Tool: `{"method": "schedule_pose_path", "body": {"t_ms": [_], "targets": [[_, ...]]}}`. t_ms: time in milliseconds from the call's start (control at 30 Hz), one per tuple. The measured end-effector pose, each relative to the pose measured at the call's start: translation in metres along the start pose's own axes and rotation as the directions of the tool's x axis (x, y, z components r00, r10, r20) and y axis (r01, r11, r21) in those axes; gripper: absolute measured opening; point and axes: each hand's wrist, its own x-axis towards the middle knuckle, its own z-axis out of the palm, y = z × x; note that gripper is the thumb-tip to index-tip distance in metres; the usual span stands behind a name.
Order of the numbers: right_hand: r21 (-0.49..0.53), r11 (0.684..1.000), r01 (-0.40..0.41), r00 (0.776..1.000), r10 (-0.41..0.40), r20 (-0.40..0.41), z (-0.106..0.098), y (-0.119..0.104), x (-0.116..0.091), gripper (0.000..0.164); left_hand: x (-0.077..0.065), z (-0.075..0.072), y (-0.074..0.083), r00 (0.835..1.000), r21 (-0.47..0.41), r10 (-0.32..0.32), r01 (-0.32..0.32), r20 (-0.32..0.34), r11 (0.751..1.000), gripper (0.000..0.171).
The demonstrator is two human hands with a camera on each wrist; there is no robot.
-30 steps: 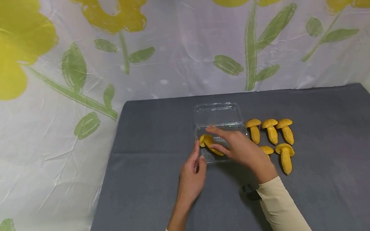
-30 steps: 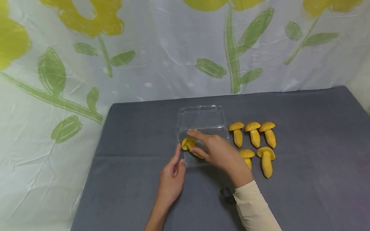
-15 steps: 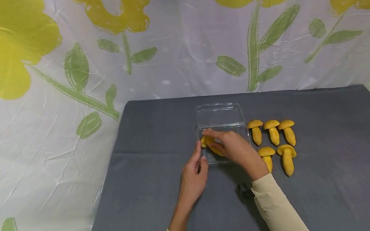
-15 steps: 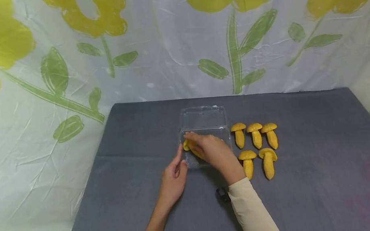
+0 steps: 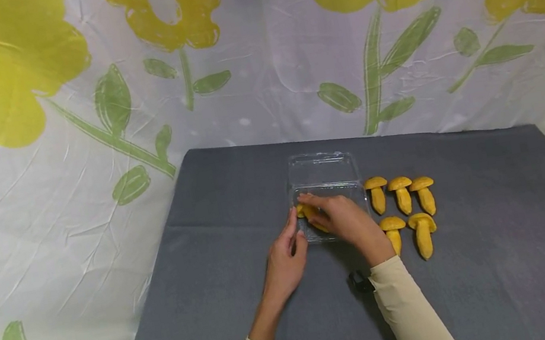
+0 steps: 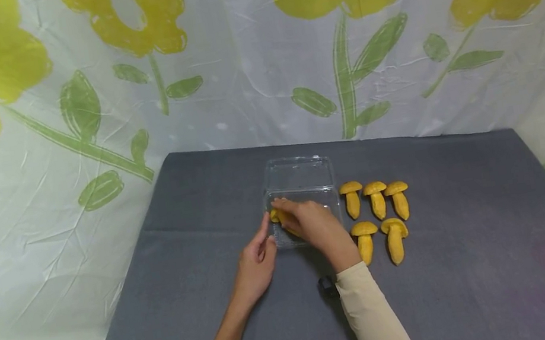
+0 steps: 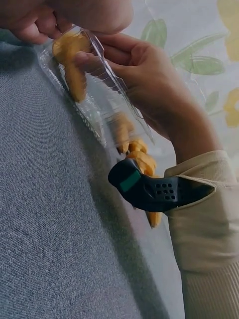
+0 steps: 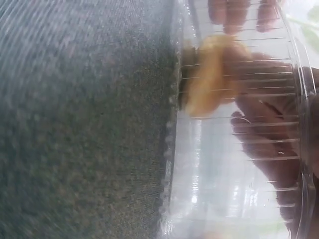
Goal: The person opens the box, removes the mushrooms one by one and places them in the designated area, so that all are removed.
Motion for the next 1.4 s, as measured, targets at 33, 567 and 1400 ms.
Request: {"method": "schedule_pose_path", "body": {"t_ms": [33, 567, 1400], "targets": [[-0.001, 1.000, 0.000, 1.000, 0.000, -0.003, 0.001, 0.001, 0.000, 0.050, 0.000, 0.000, 0.000, 1.000, 0.002, -0.002, 0.002, 0.000, 1.000, 0.058], [0.065, 0.997, -0.028, 0.997, 0.033, -0.069, 0.003, 0.002, 0.001, 0.035, 0.000, 0.000, -0.001, 1.000, -0.028, -0.003, 0.003, 0.010, 1.000, 0.057], [0.054, 0.998, -0.043, 0.964, 0.055, -0.259, -0.001, -0.001, -0.001, 0.020, -0.001, 0.002, 0.010, 1.000, -0.074, -0.016, 0.014, -0.025, 0.997, 0.054]]}}
